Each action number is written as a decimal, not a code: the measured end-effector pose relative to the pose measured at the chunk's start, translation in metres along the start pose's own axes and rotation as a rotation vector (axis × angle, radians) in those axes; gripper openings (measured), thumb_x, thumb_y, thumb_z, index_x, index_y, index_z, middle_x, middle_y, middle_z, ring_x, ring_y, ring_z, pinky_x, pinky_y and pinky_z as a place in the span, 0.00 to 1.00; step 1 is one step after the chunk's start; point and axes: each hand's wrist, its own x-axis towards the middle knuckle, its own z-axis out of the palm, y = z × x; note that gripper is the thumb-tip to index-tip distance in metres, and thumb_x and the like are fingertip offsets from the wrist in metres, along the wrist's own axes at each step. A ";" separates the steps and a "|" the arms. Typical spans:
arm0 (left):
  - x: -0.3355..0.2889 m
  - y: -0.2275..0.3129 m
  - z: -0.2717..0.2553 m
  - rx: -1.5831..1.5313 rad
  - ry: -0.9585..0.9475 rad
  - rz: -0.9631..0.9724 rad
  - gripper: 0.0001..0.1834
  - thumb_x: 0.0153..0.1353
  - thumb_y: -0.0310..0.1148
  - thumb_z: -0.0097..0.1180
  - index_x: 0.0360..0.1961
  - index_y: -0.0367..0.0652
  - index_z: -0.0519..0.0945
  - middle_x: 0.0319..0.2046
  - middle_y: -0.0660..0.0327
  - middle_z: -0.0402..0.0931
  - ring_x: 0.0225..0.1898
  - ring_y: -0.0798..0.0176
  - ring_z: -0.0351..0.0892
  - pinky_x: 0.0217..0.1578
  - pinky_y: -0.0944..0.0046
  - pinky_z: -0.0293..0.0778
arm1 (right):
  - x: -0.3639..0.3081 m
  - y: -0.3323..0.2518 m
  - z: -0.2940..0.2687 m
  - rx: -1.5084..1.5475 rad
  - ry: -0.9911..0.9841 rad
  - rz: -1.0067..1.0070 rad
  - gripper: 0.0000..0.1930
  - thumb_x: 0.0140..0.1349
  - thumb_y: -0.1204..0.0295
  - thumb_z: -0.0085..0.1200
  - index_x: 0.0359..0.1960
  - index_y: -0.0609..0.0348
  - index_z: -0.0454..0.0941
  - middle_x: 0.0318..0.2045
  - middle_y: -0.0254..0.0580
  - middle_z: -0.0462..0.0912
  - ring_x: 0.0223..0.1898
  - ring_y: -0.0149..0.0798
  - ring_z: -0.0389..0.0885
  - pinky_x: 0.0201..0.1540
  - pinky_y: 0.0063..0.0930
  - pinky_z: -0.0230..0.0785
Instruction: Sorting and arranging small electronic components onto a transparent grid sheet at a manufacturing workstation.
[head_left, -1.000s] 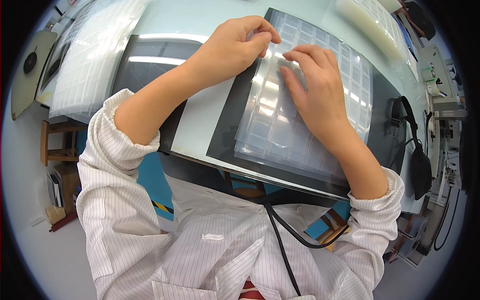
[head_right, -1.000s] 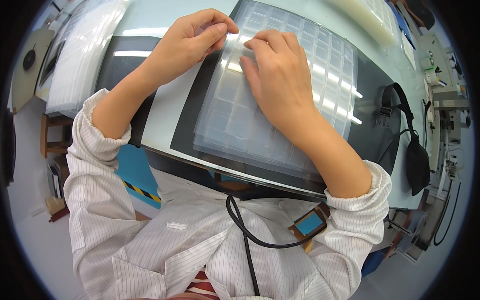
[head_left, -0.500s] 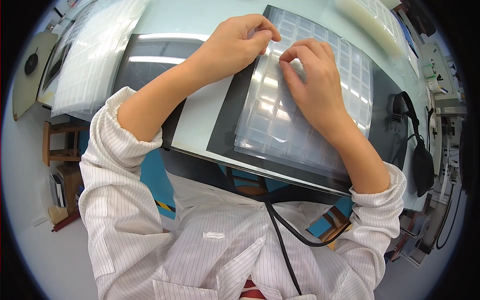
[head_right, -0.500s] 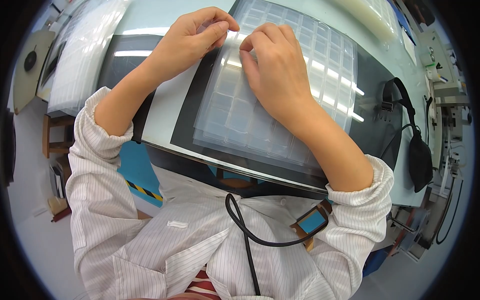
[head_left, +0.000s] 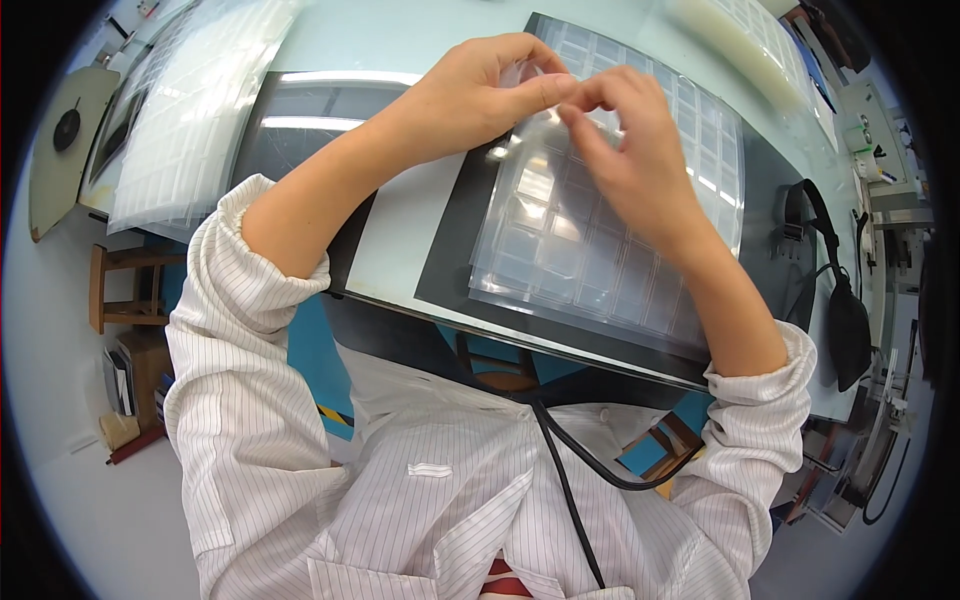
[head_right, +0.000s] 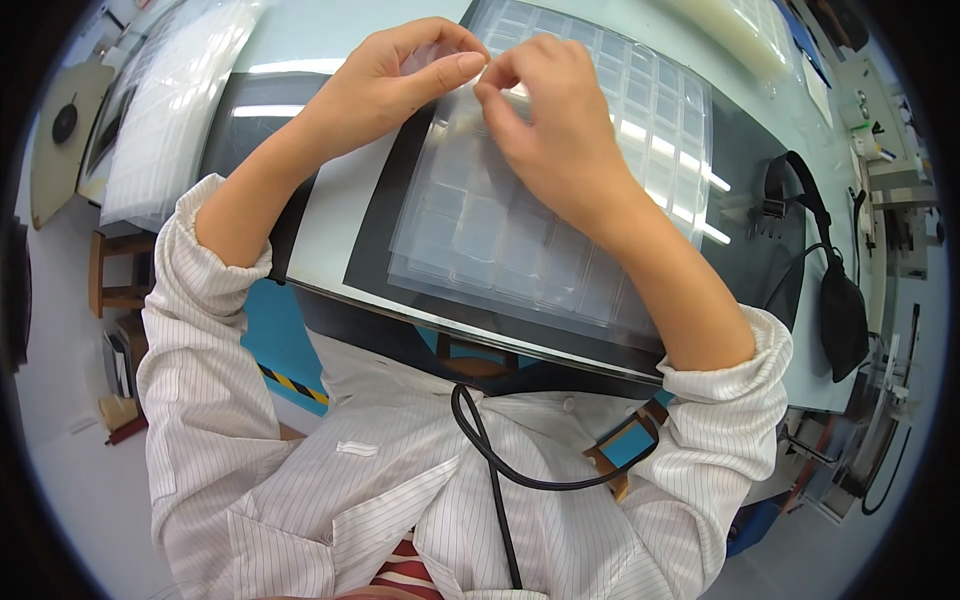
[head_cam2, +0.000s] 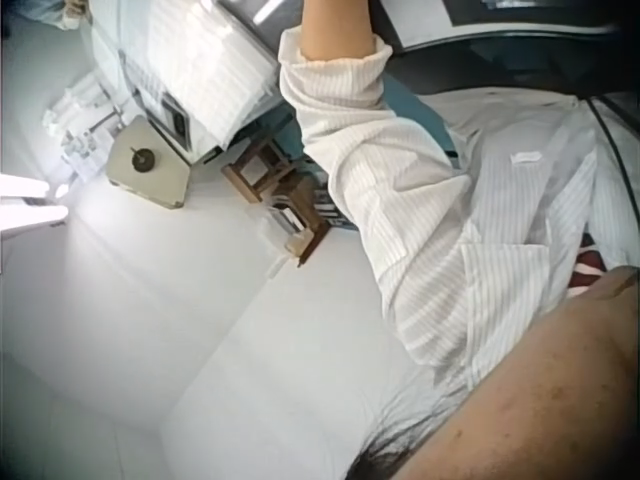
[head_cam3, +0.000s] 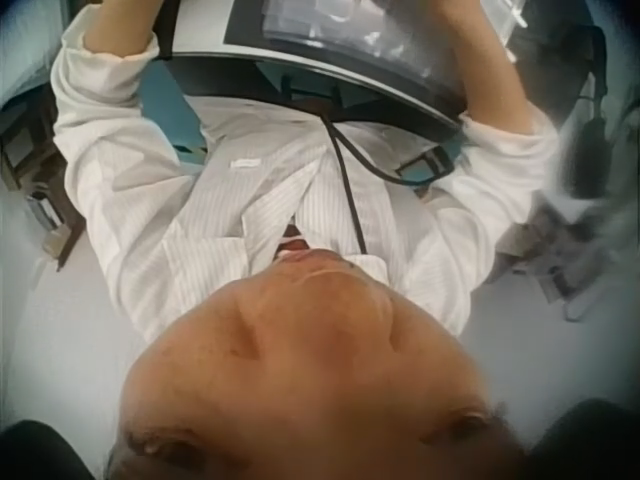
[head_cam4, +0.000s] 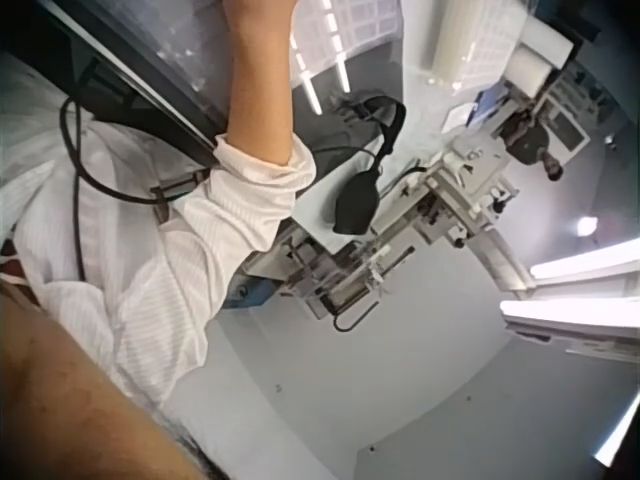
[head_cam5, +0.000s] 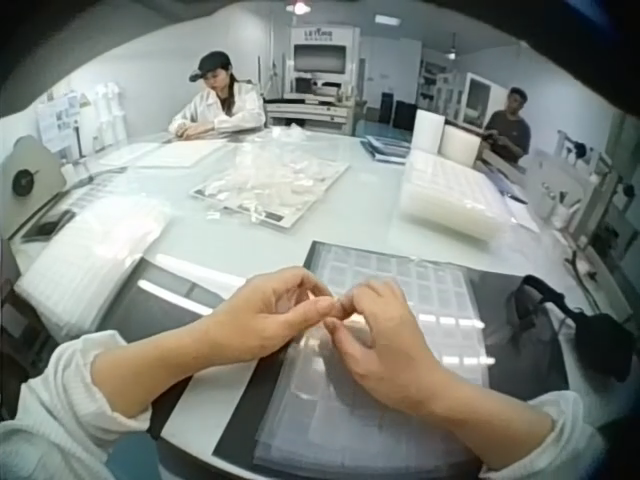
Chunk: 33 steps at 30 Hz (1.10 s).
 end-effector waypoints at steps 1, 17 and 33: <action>-0.002 0.006 -0.001 -0.022 -0.079 -0.051 0.16 0.72 0.44 0.56 0.44 0.40 0.81 0.29 0.71 0.72 0.31 0.77 0.67 0.31 0.73 0.65 | 0.004 -0.003 -0.010 0.148 -0.020 0.124 0.05 0.63 0.74 0.59 0.39 0.60 0.81 0.36 0.35 0.81 0.40 0.36 0.75 0.46 0.28 0.67; 0.012 0.005 0.019 -0.386 0.059 -0.301 0.13 0.71 0.32 0.51 0.50 0.34 0.77 0.35 0.62 0.78 0.30 0.73 0.74 0.31 0.73 0.73 | -0.027 -0.004 -0.018 -0.029 -0.063 0.186 0.05 0.63 0.75 0.59 0.38 0.63 0.80 0.39 0.45 0.79 0.45 0.48 0.77 0.49 0.37 0.70; 0.021 0.003 0.035 -0.300 0.008 -0.127 0.13 0.76 0.35 0.47 0.48 0.35 0.75 0.28 0.68 0.72 0.25 0.76 0.67 0.27 0.76 0.65 | -0.025 0.002 -0.016 -0.024 -0.012 0.097 0.06 0.58 0.77 0.62 0.36 0.62 0.81 0.39 0.41 0.80 0.45 0.46 0.75 0.48 0.36 0.71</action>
